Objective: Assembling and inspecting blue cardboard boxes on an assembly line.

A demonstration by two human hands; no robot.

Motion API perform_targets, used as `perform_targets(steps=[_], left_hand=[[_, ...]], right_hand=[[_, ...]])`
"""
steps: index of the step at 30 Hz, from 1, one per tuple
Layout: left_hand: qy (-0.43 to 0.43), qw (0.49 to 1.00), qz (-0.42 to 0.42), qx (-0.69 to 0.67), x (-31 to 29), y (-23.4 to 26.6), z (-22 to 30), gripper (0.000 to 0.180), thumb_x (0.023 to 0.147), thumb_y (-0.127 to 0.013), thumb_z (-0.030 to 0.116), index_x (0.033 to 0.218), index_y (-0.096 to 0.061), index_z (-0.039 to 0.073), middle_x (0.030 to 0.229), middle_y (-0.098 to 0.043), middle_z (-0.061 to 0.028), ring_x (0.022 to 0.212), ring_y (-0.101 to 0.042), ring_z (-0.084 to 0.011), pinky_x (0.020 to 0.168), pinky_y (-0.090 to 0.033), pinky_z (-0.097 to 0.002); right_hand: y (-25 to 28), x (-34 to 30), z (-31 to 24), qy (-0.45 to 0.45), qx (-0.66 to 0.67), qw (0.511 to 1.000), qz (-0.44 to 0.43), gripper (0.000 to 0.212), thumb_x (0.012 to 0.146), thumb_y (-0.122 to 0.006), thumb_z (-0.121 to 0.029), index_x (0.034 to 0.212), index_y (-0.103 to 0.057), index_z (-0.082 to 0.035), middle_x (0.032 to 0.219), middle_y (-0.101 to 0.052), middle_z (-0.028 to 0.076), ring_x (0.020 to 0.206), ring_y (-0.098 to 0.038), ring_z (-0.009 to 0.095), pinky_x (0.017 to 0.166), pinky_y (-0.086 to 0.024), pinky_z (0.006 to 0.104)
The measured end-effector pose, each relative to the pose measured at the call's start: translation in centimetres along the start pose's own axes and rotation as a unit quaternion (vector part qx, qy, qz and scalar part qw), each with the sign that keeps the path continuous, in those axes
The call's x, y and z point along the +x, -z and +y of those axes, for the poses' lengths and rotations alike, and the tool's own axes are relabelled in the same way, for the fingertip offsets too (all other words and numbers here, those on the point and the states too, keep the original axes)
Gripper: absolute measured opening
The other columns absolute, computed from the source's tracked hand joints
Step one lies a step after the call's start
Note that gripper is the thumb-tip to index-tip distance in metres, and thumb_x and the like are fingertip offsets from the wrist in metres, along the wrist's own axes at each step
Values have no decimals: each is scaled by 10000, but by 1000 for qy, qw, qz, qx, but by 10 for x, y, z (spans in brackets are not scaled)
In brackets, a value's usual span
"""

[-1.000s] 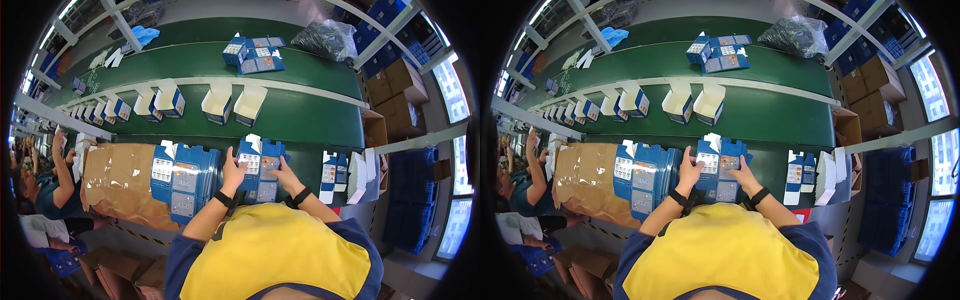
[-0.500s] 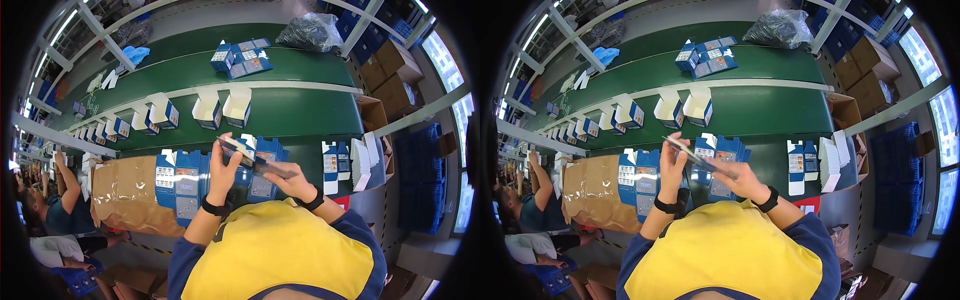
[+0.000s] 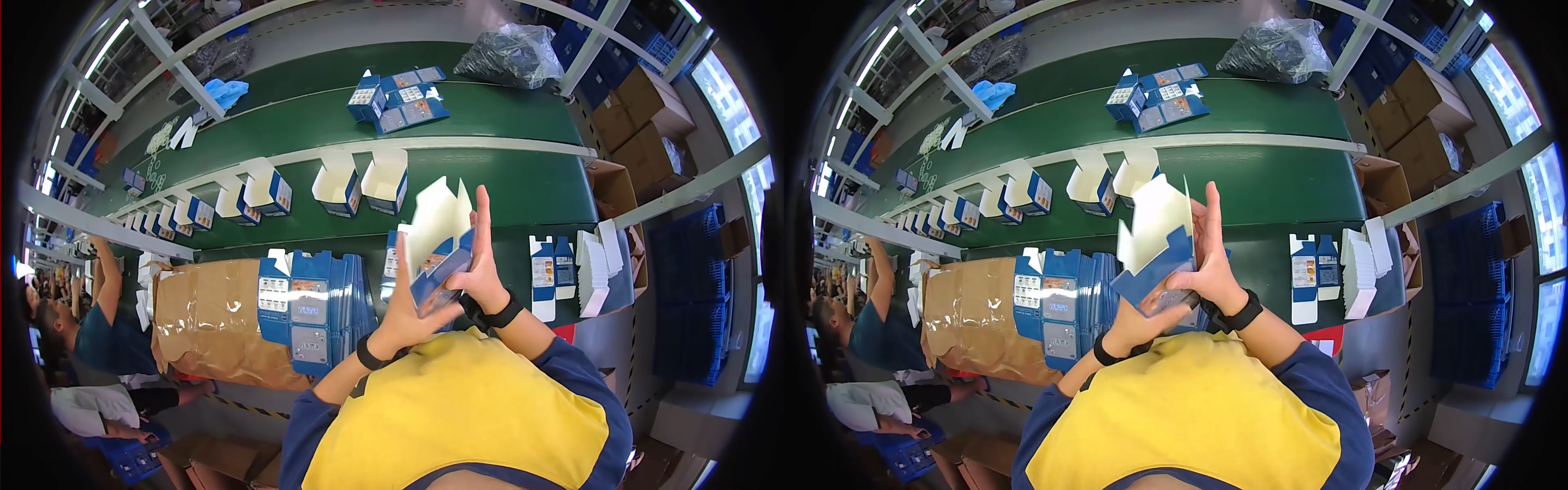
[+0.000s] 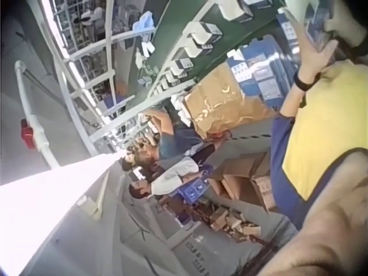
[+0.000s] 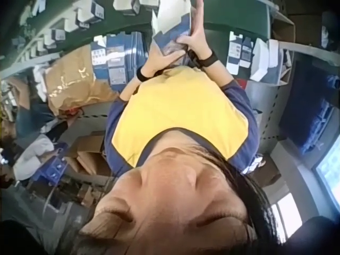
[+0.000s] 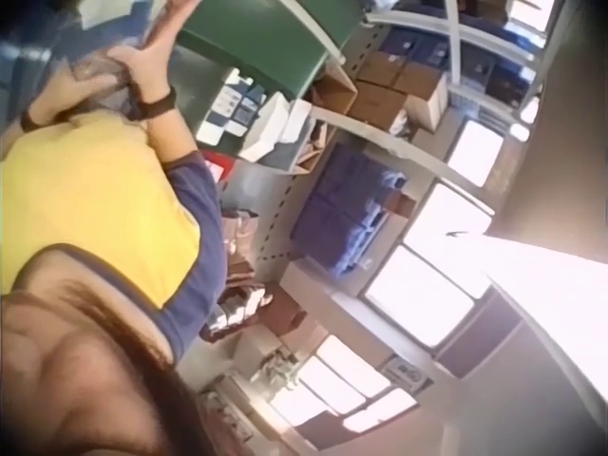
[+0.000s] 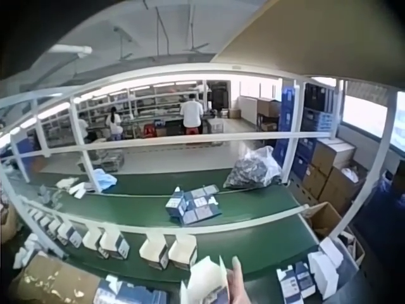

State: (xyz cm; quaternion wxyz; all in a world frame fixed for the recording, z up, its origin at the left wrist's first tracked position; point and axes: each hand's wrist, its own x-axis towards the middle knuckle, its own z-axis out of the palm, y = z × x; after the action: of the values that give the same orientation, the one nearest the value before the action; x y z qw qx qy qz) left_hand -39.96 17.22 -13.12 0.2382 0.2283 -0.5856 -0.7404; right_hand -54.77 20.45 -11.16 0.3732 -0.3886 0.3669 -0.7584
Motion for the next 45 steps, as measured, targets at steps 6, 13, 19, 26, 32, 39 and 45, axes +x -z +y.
perform_targets(steps=[6, 13, 19, 26, 32, 39, 45], left_hand=[[-281, 881, 28, 380, 16, 45, 29, 1084, 596, -821, 232, 1403, -132, 11, 1357, -313, -197, 1282, -313, -378, 1093, -174, -460], [-228, 917, 37, 324, 4, 36, 25, 999, 588, -824, 228, 1391, -236, 137, 1310, -343, -201, 1234, -361, -405, 1075, -186, -542], [-398, 846, 36, 354, 9, 32, 34, 770, 574, -841, 222, 1233, -447, 279, 1257, -384, -220, 1171, -411, -430, 1053, -232, -554], [-331, 871, 3, 362, 5, 30, 49, 663, 557, -862, 259, 1118, -510, 228, 1240, -410, -226, 1126, -460, -420, 1033, -271, -551], [-325, 879, 2, 348, 6, 33, 53, 796, 529, -881, 326, 1178, -436, 204, 1246, -416, -231, 1118, -477, -390, 1045, -228, -589], [-372, 853, -31, 365, 11, 43, 56, 873, 531, -873, 318, 1242, -379, 206, 1233, -423, -211, 1109, -477, -401, 1042, -174, -622], [-325, 870, -34, 370, 8, 43, 62, 880, 532, -870, 330, 1257, -388, 202, 1231, -430, -193, 1122, -469, -386, 1064, -119, -611]], right_hand=[[12, -3, -33, -105, -2, 977, -184, 1267, 496, -892, -399, 1460, -120, -110, 1359, -351, 124, 1254, -354, 233, 1059, -238, 357], [-5, -1, -44, -119, -72, 987, -81, 1004, 663, -807, -353, 1418, -225, -38, 1321, -425, 143, 1259, -377, 245, 1036, -302, 385], [-9, 0, -34, -40, 80, 992, -90, 730, 807, -691, -285, 1387, -310, -58, 1292, -455, 133, 1215, -429, 244, 1012, -336, 365], [-7, -2, -34, -98, -129, 983, -88, 557, 849, -623, -347, 1309, -468, -74, 1287, -460, 143, 1227, -418, 262, 1011, -332, 387], [0, 5, -35, 66, -132, 967, -210, 400, 820, -659, -158, 1201, -579, -70, 1310, -457, 173, 1245, -410, 285, 1000, -345, 364], [-7, 8, -40, -43, -249, 953, -170, 429, 757, -702, -77, 1173, -599, -66, 1276, -524, 148, 1192, -486, 263, 972, -382, 314], [-8, 12, -38, -68, -283, 940, -178, 489, 725, -733, -117, 1193, -592, -89, 1123, -632, 89, 1041, -591, 247, 910, -434, 301]])
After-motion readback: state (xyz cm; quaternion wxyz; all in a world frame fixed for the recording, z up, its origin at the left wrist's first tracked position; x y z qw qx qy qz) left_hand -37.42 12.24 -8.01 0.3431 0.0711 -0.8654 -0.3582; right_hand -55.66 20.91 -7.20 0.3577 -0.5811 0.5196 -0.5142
